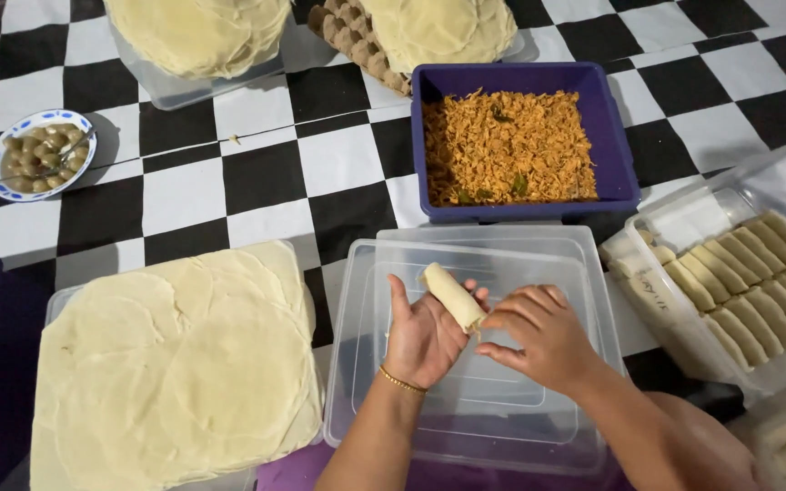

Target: Assembling spring rolls by placing filling on wrappers and rolling them into cylinders

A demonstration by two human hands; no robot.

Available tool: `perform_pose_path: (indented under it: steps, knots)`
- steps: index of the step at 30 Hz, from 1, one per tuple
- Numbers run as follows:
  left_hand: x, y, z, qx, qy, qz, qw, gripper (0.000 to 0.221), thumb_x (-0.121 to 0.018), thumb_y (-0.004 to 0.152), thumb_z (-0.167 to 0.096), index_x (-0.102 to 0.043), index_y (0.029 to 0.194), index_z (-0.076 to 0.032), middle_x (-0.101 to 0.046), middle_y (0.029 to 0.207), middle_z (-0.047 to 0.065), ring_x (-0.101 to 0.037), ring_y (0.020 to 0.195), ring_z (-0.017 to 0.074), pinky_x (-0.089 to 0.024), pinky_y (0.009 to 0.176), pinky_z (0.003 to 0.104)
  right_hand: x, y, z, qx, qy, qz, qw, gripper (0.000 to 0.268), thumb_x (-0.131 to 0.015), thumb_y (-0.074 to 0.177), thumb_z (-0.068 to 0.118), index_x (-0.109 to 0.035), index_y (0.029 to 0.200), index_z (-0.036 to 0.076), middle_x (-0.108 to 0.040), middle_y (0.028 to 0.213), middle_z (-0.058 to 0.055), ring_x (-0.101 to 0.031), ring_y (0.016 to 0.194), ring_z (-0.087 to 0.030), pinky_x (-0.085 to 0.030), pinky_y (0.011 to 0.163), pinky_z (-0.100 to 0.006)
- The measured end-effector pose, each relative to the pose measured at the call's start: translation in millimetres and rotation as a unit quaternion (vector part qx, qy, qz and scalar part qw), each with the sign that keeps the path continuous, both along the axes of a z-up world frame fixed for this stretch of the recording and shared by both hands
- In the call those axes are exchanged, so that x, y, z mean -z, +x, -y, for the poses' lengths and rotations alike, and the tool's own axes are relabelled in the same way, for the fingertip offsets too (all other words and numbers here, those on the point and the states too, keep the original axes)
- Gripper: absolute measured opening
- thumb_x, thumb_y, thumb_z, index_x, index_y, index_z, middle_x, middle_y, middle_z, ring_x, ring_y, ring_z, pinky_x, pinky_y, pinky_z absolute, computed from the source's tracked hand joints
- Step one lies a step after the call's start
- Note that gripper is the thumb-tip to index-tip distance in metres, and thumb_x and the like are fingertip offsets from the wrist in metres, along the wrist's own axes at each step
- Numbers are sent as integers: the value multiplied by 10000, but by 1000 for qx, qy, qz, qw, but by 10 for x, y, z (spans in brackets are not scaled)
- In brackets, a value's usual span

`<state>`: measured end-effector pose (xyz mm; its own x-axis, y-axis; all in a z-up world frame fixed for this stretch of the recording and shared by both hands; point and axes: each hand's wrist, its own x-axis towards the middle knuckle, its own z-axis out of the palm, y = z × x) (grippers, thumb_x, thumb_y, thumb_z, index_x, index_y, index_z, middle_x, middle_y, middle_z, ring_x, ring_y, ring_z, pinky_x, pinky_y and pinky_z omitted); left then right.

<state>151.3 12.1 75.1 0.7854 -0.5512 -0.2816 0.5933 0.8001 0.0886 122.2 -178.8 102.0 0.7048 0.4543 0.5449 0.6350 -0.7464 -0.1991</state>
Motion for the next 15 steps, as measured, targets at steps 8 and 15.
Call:
perform_pose_path:
  steps: [8, 15]
  knots:
    - [128, 104, -38, -26, -12, -39, 999, 944, -315, 843, -939, -619, 1130, -92, -712, 1187, 162, -690, 1158, 359, -559, 1028, 507, 77, 113, 12, -16, 41, 32, 999, 108, -708, 810, 101, -696, 838, 204, -644, 791, 73, -648, 793, -182, -472, 729, -325]
    - [-9, 174, -186, -60, 28, -21, 998, 939, -299, 834, -931, -640, 1187, -131, -709, 1227, 139, -662, 1222, 325, -504, 1111, 472, -230, 818, 391, 29, 189, 38, 981, 82, -773, 903, 68, -719, 880, 125, -710, 863, -24, -674, 826, -243, -511, 803, -331]
